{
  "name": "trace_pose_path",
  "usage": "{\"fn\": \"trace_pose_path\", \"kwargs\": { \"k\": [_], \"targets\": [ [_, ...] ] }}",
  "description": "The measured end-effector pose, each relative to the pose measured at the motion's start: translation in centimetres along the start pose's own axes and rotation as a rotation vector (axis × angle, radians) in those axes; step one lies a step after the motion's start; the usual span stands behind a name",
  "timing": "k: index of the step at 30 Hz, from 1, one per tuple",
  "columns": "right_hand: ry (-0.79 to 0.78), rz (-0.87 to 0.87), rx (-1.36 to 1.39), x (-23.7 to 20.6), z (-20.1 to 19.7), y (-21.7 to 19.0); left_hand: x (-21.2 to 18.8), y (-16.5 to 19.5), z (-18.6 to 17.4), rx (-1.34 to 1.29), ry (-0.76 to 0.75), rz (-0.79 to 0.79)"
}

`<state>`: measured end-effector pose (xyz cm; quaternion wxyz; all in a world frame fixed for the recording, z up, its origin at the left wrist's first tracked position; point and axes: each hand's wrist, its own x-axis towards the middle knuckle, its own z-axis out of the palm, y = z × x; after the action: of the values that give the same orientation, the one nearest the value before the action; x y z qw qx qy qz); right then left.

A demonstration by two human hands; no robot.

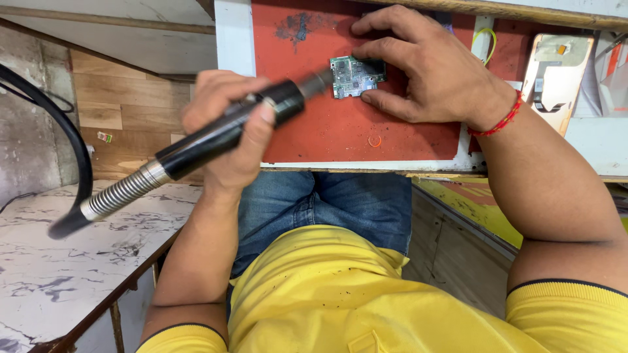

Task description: The person uses a hot air gun to apply heat to a small green circuit board placed on a red mat. They hold the board steady with their right hand while directing the hot air with their left hand, focusing on specific components.

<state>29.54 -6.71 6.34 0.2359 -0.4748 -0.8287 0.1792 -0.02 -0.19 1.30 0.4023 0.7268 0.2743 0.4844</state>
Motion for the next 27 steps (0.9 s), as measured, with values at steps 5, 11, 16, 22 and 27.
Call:
{"fn": "trace_pose_path", "kwargs": {
  "k": [5, 11, 16, 22, 27],
  "targets": [
    [0.000, 0.013, -0.021, 0.1, -0.2, -0.4, 0.1, 0.9, -0.4, -0.023, -0.080, 0.010],
    [-0.006, 0.003, -0.016, -0.1, -0.1, -0.1, 0.6, 2.4, -0.7, -0.005, -0.089, -0.050],
    [-0.006, 0.009, -0.012, -0.4, 0.1, 0.1, 0.5, 1.9, -0.5, -0.029, -0.002, -0.105],
    [-0.010, 0.010, 0.008, -0.2, 0.2, 0.2, -0.3, 0.4, -0.4, -0.095, 0.002, -0.073],
    [0.005, 0.001, 0.012, 0.0, 0.1, 0.1, -0.3, 0.9, -0.6, -0.069, -0.005, -0.082]
  ]
}}
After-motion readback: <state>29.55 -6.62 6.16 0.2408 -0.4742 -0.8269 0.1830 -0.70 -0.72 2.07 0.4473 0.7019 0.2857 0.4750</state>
